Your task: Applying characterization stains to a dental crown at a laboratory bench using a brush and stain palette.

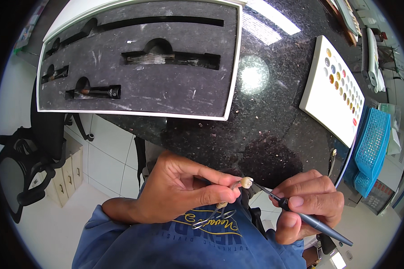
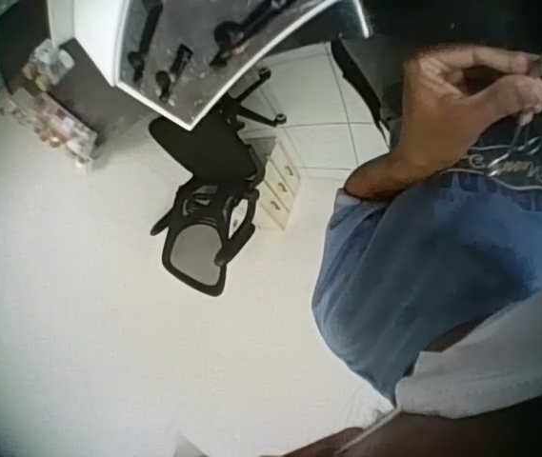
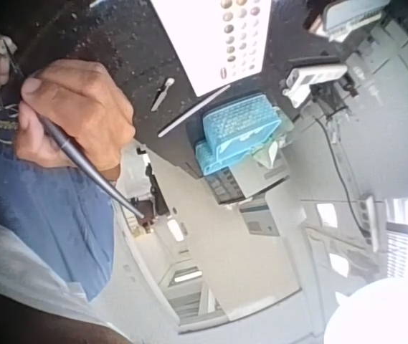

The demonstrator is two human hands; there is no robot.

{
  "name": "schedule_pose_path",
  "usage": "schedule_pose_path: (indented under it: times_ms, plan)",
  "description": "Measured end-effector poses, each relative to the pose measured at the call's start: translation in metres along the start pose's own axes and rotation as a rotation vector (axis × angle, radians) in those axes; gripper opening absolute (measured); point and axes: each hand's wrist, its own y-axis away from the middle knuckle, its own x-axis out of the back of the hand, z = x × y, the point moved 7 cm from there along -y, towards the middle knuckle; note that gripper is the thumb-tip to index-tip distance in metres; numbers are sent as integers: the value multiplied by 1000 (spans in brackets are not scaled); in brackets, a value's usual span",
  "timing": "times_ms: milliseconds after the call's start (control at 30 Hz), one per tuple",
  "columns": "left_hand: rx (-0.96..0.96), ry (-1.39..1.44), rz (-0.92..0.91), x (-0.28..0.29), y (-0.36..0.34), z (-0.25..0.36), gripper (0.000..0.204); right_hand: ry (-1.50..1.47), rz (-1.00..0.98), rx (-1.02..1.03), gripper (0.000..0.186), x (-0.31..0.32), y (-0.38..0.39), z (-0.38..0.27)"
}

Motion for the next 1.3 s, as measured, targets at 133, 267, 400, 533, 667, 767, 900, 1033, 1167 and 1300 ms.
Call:
schedule_pose_path:
  times_ms: [133,267,400,533,667,767,900,1033,1167,1300]
  plan:
    - [11,-5,9,0,0,0,19,9,-12,-21,20,-1,0,0]
    - [9,-19,7,0,-1,1,19,29,-23,-29,19,-1,-1,0]
    - [-21,-17,38,0,-1,0,17,41,-32,-46,16,-2,-2,0]
    - [-58,-28,65,1,0,2,16,154,-205,94,22,-9,-2,-3]
    - [-59,-35,70,1,0,2,16,153,-218,92,22,-9,-3,-4]
    - [-39,-43,68,3,0,3,16,155,-220,94,22,-10,-3,-4]
    - [16,20,30,0,1,1,17,129,-221,99,21,-9,-3,-3]
    - [-46,-11,81,1,0,1,15,120,-216,105,20,-9,-3,-3]
    - [-25,-38,31,-2,-5,0,15,126,-142,156,22,-3,1,-5]
    - [-120,-15,54,4,7,-5,15,86,33,384,14,28,23,-20]
